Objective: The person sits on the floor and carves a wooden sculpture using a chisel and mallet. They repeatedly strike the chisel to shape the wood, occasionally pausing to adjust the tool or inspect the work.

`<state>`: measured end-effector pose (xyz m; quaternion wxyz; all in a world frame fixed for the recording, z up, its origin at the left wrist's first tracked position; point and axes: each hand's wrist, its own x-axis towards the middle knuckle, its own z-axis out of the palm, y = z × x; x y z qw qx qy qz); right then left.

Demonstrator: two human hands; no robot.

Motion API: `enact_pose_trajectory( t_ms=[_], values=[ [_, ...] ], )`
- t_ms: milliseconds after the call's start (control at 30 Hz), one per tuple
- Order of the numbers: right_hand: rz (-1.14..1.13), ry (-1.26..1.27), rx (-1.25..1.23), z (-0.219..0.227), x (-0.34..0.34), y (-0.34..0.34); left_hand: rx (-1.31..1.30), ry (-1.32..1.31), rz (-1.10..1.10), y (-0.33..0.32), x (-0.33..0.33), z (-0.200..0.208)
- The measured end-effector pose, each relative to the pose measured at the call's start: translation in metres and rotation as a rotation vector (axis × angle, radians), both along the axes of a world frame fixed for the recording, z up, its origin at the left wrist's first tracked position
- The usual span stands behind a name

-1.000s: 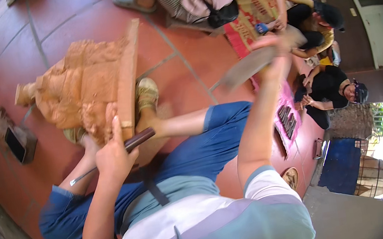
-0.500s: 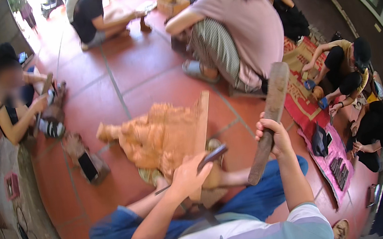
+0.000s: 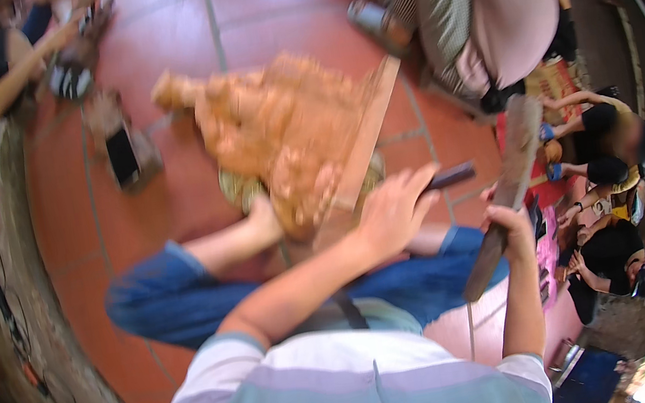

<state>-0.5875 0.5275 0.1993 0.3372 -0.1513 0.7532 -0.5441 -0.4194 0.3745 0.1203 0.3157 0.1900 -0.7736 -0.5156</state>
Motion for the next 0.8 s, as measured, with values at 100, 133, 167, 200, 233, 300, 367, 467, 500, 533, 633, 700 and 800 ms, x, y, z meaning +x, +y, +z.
enact_pose_trajectory(
  t_ms=[100,133,167,200,233,300,367,467,500,533,633,700,800],
  values=[
    [0.251,0.257,0.275,0.004,0.006,-0.001,-0.089,0.047,0.131,-0.005,-0.001,-0.011],
    [0.259,0.262,0.301,0.006,0.008,-0.003,-0.106,0.044,0.14,-0.004,-0.006,-0.01],
    [0.268,0.267,0.327,0.009,0.011,-0.005,-0.122,0.039,0.149,-0.004,-0.009,-0.01],
    [0.278,0.27,0.352,0.007,0.012,-0.007,-0.114,0.018,0.153,-0.008,-0.009,-0.012],
    [0.247,0.252,0.338,0.006,0.011,-0.007,-0.113,0.014,0.147,-0.014,-0.015,-0.01],
    [0.188,0.214,0.306,-0.002,0.007,-0.007,-0.108,0.023,0.165,-0.019,-0.019,-0.008],
    [0.212,0.173,0.29,-0.008,-0.006,-0.007,-0.109,0.06,0.212,-0.023,-0.025,-0.006],
    [0.208,0.148,0.27,-0.009,-0.014,-0.015,-0.068,0.232,0.327,-0.031,-0.043,-0.013],
    [0.196,0.13,0.265,-0.007,-0.012,-0.02,-0.1,0.235,0.335,-0.034,-0.044,-0.018],
    [0.181,0.121,0.251,-0.005,-0.012,-0.025,-0.139,0.248,0.341,-0.041,-0.048,-0.02],
    [0.145,0.107,0.242,-0.004,-0.01,-0.029,-0.146,0.216,0.317,-0.046,-0.051,-0.024],
    [0.142,0.14,0.277,0.001,-0.01,-0.039,-0.135,0.17,0.308,-0.048,-0.05,-0.026],
    [0.198,0.192,0.317,0.006,-0.011,-0.051,-0.161,0.128,0.348,-0.054,-0.047,-0.027]
  ],
)
